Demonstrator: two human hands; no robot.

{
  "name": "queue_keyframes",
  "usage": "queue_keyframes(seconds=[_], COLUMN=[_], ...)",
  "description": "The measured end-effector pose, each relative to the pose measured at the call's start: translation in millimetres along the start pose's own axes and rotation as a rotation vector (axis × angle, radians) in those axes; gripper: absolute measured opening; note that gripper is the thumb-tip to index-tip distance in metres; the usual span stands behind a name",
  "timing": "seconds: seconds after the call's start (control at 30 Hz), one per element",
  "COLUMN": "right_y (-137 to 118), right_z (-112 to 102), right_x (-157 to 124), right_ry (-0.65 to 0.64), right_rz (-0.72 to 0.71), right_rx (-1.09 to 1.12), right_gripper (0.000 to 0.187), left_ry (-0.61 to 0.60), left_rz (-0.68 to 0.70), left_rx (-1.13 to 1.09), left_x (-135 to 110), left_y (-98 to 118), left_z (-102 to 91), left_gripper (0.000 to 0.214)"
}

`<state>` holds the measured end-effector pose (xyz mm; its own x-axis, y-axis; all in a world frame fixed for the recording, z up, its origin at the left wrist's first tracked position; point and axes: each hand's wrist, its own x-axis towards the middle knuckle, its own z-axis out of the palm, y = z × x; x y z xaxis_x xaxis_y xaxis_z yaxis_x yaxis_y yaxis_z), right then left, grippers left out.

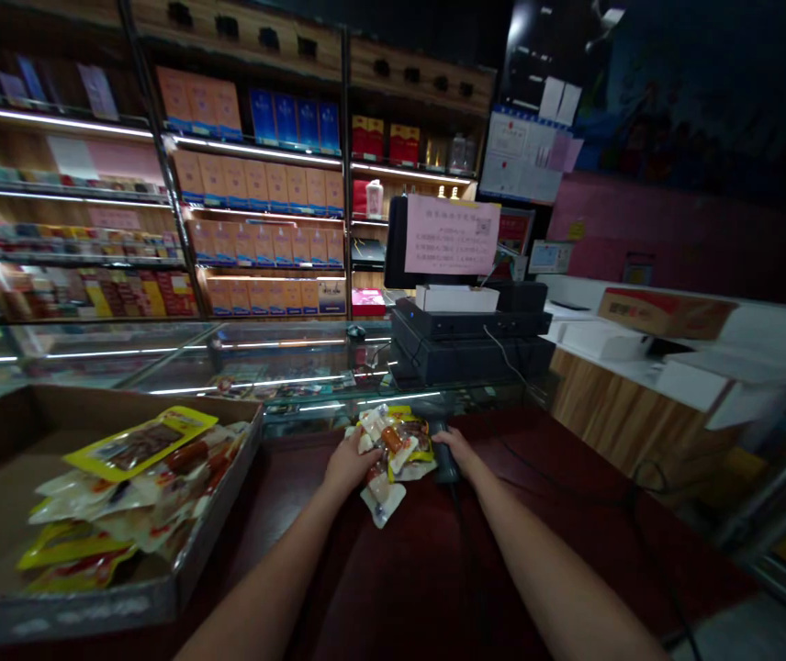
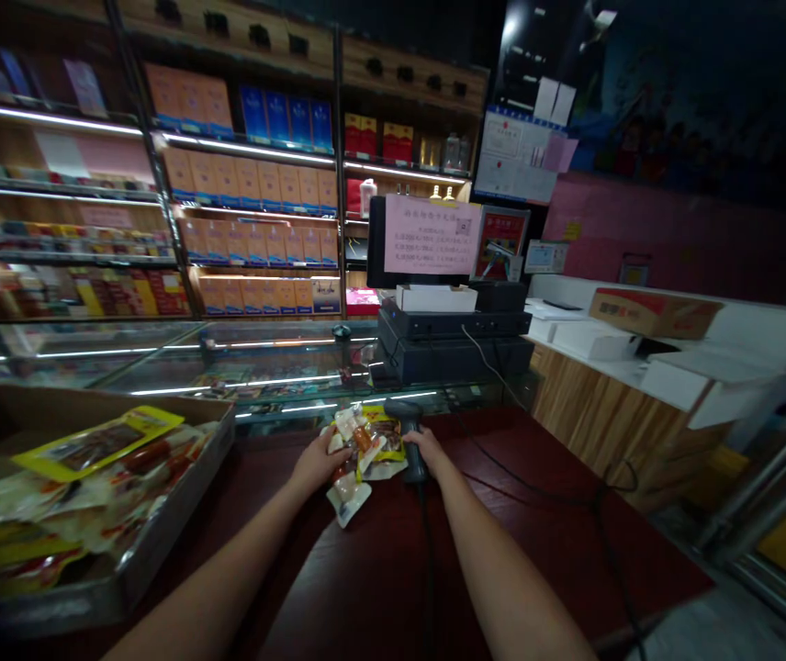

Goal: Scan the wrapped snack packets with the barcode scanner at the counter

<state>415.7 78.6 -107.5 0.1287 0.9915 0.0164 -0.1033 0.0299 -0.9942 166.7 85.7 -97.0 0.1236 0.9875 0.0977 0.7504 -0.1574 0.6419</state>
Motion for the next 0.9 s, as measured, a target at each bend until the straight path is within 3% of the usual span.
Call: queue_keyframes(seconds=[0.1, 0.23, 0.4, 0.5, 0.6, 0.77, 0.9], right_y=[5.2, 10.9, 11.1, 5.3, -4.7, -15.5, -3.9], right_z=[31.0, 80.7, 127.4, 133.8, 125.2, 107.8, 112.8], right_x=[-5.7, -13.7, -26.1, -34.1, -47.3, -98.4, -146.4], right_ry=[-0.056, -0.109, -0.108, -0.075, -0.015, -0.004, -0.242], right_rz=[0.003, 0.012, 0.0, -0.016, -0.055, -0.105, 0.03], right_rx=[-0.016, -0.024, 0.002, 0.038, 0.09, 0.195, 0.391], right_gripper=[0.031, 0.03, 0.028, 0.024, 0.021, 0.029, 0.037], left_ry=[-0.003, 0.017, 0.105, 0.29, 0.43, 0.253, 0.211], left_rz=[0.048, -0.041, -0.041, 0.016, 0.032, -0.152, -0.257], left_rx=[-0.01, 0.048, 0.076, 0.204, 0.319, 0.442, 0.363], left_x=[-4.6, -13.7, -19.5, -30.0, -58.6, -126.6, -144.9], left_y=[-31.2, -74.2, -91.8, -82.6, -73.3, -73.6, -76.5], left_z=[-21.0, -56.2, -81.9, -86.5, -87.9, -82.5, -74.7], left_gripper=[0.068, 0.071, 0.068, 0.062, 0.057, 0.061, 0.062])
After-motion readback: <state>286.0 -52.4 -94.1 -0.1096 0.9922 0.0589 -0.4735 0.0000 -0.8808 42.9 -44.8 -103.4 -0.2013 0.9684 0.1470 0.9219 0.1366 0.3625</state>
